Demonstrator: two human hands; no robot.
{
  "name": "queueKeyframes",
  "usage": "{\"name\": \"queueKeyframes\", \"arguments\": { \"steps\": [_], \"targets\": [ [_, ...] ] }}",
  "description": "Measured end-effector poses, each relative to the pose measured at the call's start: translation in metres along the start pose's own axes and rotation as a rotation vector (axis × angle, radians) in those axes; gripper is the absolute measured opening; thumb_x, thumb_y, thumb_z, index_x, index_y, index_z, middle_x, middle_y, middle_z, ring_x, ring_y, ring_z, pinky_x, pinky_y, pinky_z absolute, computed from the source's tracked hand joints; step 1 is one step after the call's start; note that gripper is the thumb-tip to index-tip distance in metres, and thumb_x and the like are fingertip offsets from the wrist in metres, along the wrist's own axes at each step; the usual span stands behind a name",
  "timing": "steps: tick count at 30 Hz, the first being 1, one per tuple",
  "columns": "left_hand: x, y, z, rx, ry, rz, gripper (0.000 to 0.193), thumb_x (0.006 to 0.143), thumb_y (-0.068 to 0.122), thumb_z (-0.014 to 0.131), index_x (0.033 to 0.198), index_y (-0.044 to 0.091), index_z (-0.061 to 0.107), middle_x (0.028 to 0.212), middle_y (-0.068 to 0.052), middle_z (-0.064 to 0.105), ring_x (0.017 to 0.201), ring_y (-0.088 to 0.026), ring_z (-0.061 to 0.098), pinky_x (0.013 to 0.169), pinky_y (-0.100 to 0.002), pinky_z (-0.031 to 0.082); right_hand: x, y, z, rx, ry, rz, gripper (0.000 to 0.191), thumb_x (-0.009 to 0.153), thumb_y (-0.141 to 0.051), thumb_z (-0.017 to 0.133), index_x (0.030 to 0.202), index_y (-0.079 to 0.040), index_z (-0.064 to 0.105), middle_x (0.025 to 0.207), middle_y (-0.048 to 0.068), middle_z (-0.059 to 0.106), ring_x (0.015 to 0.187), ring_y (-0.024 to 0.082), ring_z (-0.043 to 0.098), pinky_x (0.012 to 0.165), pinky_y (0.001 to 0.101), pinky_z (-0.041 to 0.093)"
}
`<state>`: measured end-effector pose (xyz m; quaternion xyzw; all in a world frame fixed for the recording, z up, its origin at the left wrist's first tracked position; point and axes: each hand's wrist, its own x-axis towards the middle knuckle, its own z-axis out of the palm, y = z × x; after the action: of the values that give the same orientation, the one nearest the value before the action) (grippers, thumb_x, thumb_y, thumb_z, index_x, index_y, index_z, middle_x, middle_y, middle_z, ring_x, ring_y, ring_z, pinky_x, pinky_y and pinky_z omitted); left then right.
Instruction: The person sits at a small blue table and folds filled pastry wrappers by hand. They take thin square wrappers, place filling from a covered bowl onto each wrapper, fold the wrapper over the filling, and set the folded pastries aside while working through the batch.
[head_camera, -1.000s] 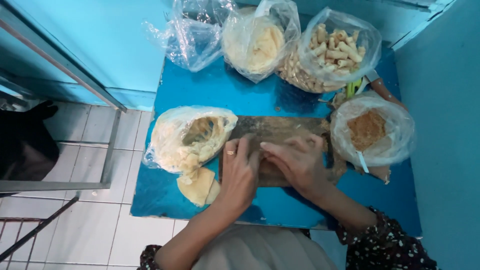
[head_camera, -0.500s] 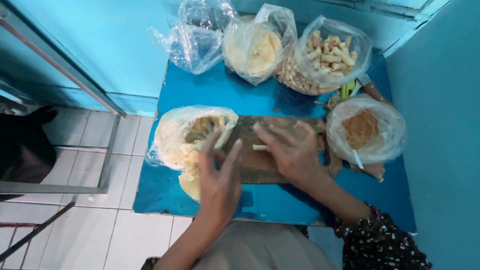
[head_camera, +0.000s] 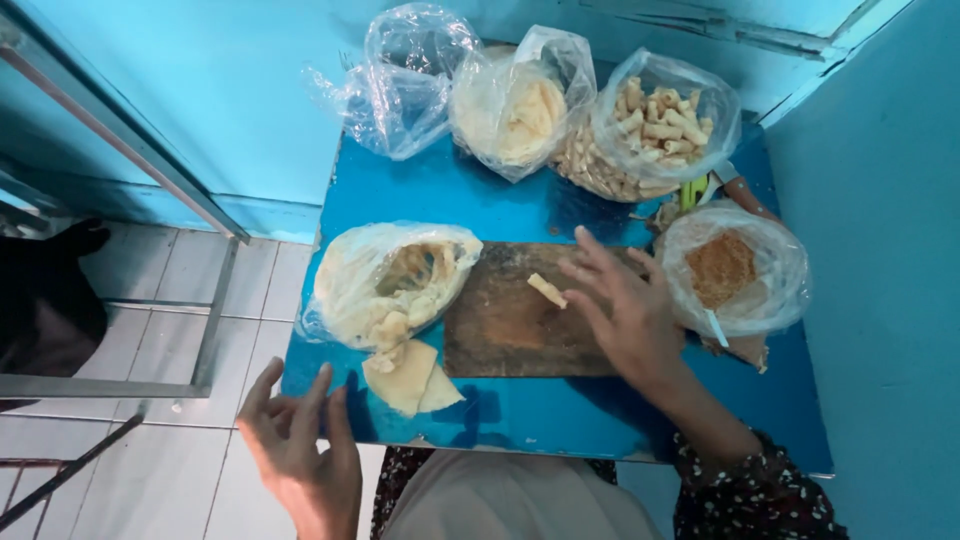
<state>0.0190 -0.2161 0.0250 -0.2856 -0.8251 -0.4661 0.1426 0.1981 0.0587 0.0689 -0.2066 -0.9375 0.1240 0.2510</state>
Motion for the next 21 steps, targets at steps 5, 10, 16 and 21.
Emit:
{"name": "queueKeyframes", "arguments": {
  "steps": [5,10,16,21],
  "targets": [
    [0.001,-0.012,0.0,0.064,-0.013,0.058,0.034,0.086,0.002,0.08,0.12,0.008,0.076,0.139,-0.013,0.059,0.088,-0.022,0.053,0.087,-0.038,0.049,0.002,-0.01,0.012,-0.081,0.038,0.001,0.056,0.092,-0.02,0.075,0.145,-0.01,0.057,0.116,0.003,0.075,0.109,0.02,0.069,0.102,0.0489,0.047],
    [-0.012,0.004,0.018,0.063,-0.03,0.144,0.036,0.082,0.006,0.081,0.118,0.007,0.076,0.137,-0.013,0.061,0.087,-0.023,0.053,0.089,-0.04,0.047,-0.002,-0.01,0.008,-0.352,0.185,-0.302,0.05,0.095,-0.016,0.071,0.143,-0.011,0.059,0.112,0.008,0.074,0.106,0.024,0.071,0.098,0.0467,0.049],
    [-0.028,0.025,0.026,0.122,-0.014,0.209,0.037,0.083,0.012,0.082,0.118,0.005,0.076,0.136,-0.015,0.061,0.088,-0.026,0.053,0.087,-0.041,0.048,-0.002,0.003,-0.043,-0.425,0.065,-0.213,0.048,0.097,-0.016,0.071,0.143,-0.006,0.063,0.088,0.004,0.071,0.077,0.024,0.068,0.073,0.0416,0.053],
    [-0.029,0.028,0.023,0.165,-0.08,0.241,0.041,0.079,0.02,0.082,0.116,0.004,0.075,0.132,-0.013,0.062,0.094,-0.028,0.056,0.091,-0.044,0.048,0.042,0.037,-0.11,-0.289,0.401,-0.03,0.041,0.113,-0.01,0.061,0.153,-0.011,0.054,0.115,0.019,0.072,0.084,0.036,0.071,0.074,0.0435,0.055]
  ]
}}
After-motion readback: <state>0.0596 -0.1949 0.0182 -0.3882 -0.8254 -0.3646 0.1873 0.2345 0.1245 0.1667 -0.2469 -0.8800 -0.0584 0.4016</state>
